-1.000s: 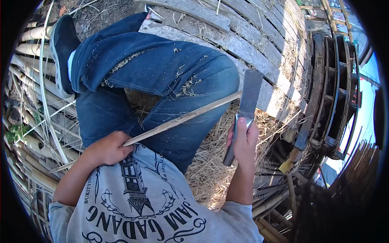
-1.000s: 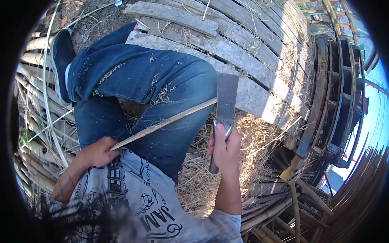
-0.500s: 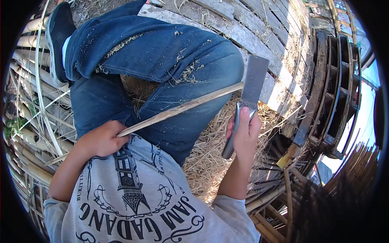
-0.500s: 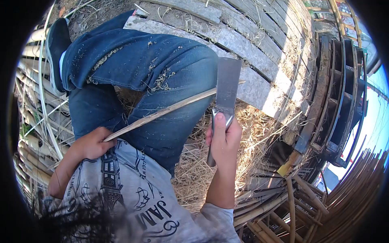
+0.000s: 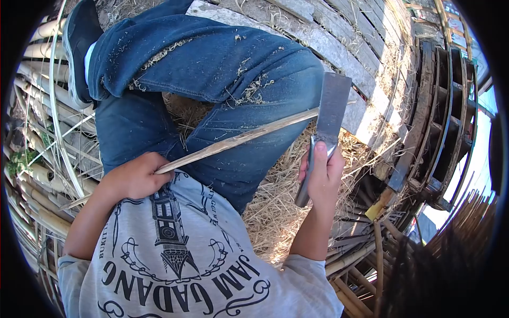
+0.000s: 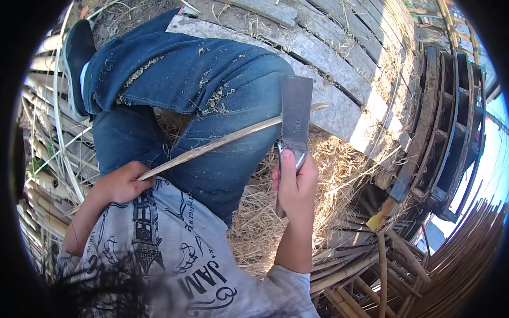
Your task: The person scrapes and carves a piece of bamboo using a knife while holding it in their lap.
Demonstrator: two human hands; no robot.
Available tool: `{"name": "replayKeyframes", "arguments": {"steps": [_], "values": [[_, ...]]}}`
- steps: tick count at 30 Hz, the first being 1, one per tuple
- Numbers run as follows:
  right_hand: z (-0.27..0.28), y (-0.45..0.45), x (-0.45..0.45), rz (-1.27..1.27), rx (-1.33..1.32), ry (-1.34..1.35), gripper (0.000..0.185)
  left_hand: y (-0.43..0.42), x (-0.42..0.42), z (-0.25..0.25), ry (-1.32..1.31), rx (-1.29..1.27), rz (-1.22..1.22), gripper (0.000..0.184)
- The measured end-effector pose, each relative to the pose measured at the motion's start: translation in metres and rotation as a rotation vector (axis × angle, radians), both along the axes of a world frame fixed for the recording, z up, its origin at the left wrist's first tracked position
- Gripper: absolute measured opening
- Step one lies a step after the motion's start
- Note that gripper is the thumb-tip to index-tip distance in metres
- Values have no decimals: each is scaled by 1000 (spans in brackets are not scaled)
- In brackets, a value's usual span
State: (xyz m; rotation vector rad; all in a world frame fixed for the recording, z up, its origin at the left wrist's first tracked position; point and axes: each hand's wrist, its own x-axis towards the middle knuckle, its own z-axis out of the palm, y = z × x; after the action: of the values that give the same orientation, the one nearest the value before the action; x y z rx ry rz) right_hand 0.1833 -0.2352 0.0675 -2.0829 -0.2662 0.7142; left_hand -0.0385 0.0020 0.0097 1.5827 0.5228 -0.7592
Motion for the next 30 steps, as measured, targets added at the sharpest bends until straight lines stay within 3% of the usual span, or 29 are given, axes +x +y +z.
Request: {"name": "replayKeyframes", "arguments": {"steps": [4,8,12,14,16,18,20,22,24,25,28,29,30], "values": [[-5,1,-2,-92,73,57,25,0,2,-9,18,-49,-73,31],[-1,0,-14,167,-49,11,23,3,5,-3,75,-38,-83,29],[-10,7,-10,-146,70,-42,23,3,2,-10,108,-63,-126,29],[-6,5,-19,-123,65,-17,24,3,1,-8,110,-47,-107,28],[-3,3,-26,125,-69,17,24,4,0,-6,108,-38,-102,28],[-5,0,-21,113,-44,61,24,2,1,-8,90,-35,-86,28],[-10,3,-19,-142,26,54,25,0,2,-8,62,-47,-78,30],[-14,5,-29,-141,95,91,27,-1,-1,-6,41,-38,-71,33],[-10,5,-39,120,-41,15,27,0,-4,-5,42,28,-38,32],[-6,8,-40,85,-9,107,26,-3,-8,-7,13,47,-4,32],[-5,4,-25,56,-16,34,23,-3,-3,-9,13,9,-26,32],[-10,3,-27,-118,43,62,23,-4,-1,-8,21,1,-17,32],[-10,3,-31,-111,37,74,23,-2,2,-6,55,-15,-67,31]]}}
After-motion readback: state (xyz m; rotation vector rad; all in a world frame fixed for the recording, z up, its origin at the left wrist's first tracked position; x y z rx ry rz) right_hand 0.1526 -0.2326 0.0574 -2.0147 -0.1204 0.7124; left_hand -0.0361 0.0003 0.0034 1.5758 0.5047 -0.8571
